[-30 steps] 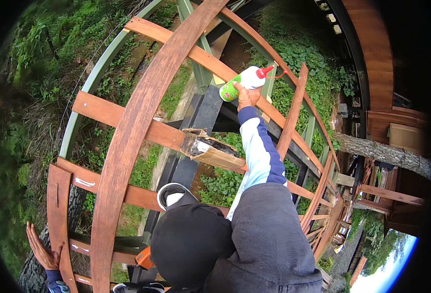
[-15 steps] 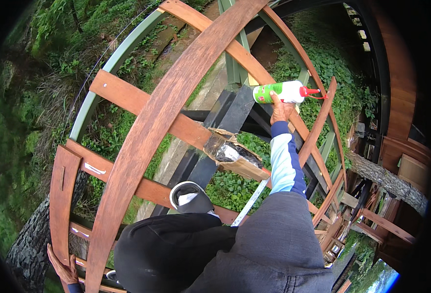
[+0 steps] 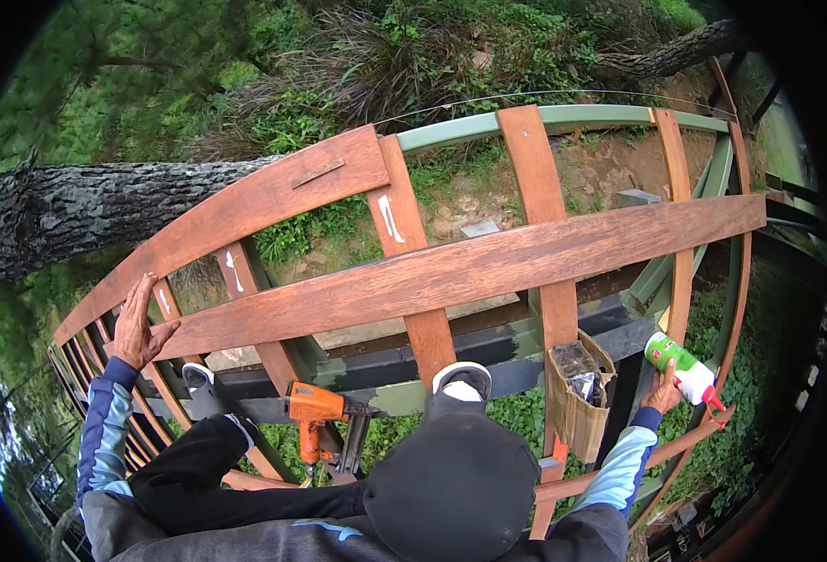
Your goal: The person assembles a curved wooden structure by applying glue to the frame and placing wooden slats into position. They use a nail gun to secure the slats and adjust their placement to ensure alignment.
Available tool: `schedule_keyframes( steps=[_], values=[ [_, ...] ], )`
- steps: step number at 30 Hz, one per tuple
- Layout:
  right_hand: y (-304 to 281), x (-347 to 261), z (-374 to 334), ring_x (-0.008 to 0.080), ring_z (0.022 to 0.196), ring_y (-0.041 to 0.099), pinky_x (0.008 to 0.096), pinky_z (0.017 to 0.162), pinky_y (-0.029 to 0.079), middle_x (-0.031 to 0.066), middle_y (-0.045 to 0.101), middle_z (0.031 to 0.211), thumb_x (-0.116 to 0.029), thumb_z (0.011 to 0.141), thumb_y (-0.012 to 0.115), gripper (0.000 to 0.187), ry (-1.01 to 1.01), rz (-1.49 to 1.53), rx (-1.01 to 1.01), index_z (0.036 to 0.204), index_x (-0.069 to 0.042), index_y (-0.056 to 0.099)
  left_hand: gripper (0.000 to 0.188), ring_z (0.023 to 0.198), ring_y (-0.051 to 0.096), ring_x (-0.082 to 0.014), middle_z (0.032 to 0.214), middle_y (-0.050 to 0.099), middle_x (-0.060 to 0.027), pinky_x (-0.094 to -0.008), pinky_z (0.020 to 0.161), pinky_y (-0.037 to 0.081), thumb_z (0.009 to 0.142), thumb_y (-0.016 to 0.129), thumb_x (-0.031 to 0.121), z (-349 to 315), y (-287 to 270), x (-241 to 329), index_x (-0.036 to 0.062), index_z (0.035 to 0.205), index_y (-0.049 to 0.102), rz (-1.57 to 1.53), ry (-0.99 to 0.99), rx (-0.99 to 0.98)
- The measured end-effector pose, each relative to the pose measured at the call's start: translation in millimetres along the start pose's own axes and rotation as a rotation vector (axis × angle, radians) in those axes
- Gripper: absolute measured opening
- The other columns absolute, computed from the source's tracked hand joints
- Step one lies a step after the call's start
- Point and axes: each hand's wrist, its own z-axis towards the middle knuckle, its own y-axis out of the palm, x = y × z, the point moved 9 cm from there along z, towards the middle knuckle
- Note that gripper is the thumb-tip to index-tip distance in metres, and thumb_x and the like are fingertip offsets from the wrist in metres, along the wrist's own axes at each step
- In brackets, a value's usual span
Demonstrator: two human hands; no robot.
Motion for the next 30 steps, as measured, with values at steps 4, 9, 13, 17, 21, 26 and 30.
schedule_keyframes(
  steps=[4,9,13,17,21,26,30],
  values=[
    [-20.2,5.2,-0.8,0.0214,0.111,0.058,0.0399,0.091,0.049,0.0075,0.058,0.125,-0.029,0.075,0.084,0.065,0.156,-0.234,-0.037,0.128,-0.009,0.051,0.084,0.135,0.038,-0.0394,0.142,0.043,-0.0214,-0.0447,0.11,0.034,0.082,0.071,0.044,-24.2,23.7,-3.7,0.0008,0.143,0.033,-0.007,-0.005,-0.083],
    [2.6,-148.0,-77.3,0.0154,0.061,0.06,0.0275,0.061,0.049,0.0031,0.066,0.081,-0.03,0.086,0.074,0.034,-0.406,-1.286,-0.052,0.099,0.0,0.062,0.09,0.135,0.036,-0.0405,0.145,0.039,-0.0221,-0.0453,0.111,0.033,0.078,0.073,0.043,-44.6,50.7,2.2,0.0007,0.145,0.03,-0.025,-0.014,-0.207],
    [155.0,-238.1,-210.1,0.02,0.072,0.062,0.0333,0.07,0.051,0.0105,0.065,0.086,-0.009,0.087,0.069,0.018,-0.849,-1.031,-0.49,0.098,0.002,0.059,0.095,0.136,0.034,-0.0404,0.148,0.033,-0.0239,-0.0457,0.11,0.033,0.079,0.071,0.049,-37.0,80.1,45.6,-0.0014,0.146,0.027,0.0,0.077,-0.304],
    [324.3,-214.3,-325.1,0.0377,0.13,0.043,0.0455,0.109,0.033,0.0199,0.048,0.136,-0.005,0.068,0.078,0.079,-1.377,-1.085,-1.106,0.138,-0.003,0.043,0.108,0.138,0.031,-0.0397,0.153,0.025,-0.0225,-0.049,0.109,0.033,0.07,0.078,0.04,-24.8,94.7,86.0,-0.0033,0.149,0.017,-0.003,0.115,-0.203],
    [390.0,-153.2,-308.1,0.0338,0.146,0.017,0.0545,0.117,0.014,0.0136,0.023,0.156,-0.021,0.056,0.084,0.117,-1.39,-1.59,-1.186,0.152,-0.009,0.018,0.115,0.138,0.031,-0.0396,0.153,0.023,-0.0228,-0.0531,0.104,0.037,0.067,0.083,0.039,-25.1,114.7,89.4,-0.0009,0.15,0.014,0.086,0.02,-0.27],
    [398.6,-130.0,-276.8,0.0367,0.146,0.016,0.0598,0.115,0.013,0.0161,0.019,0.158,-0.057,0.041,0.082,0.141,-1.349,-1.598,-1.302,0.154,-0.01,0.012,0.12,0.14,0.028,-0.041,0.155,0.018,-0.0238,-0.0555,0.102,0.037,0.066,0.084,0.042,-20.6,129.0,79.7,0.0006,0.152,0.01,0.123,-0.102,-0.21],
    [388.0,-123.7,-287.9,0.0388,0.145,0.016,0.0553,0.116,0.018,0.0196,0.02,0.156,-0.033,0.039,0.088,0.14,-1.407,-1.64,-1.324,0.153,-0.006,0.011,0.119,0.142,0.026,-0.0384,0.157,0.015,-0.0226,-0.0565,0.104,0.035,0.068,0.082,0.04,-24.5,139.7,52.2,0.0015,0.153,0.008,0.132,-0.208,-0.231]
  ],
)
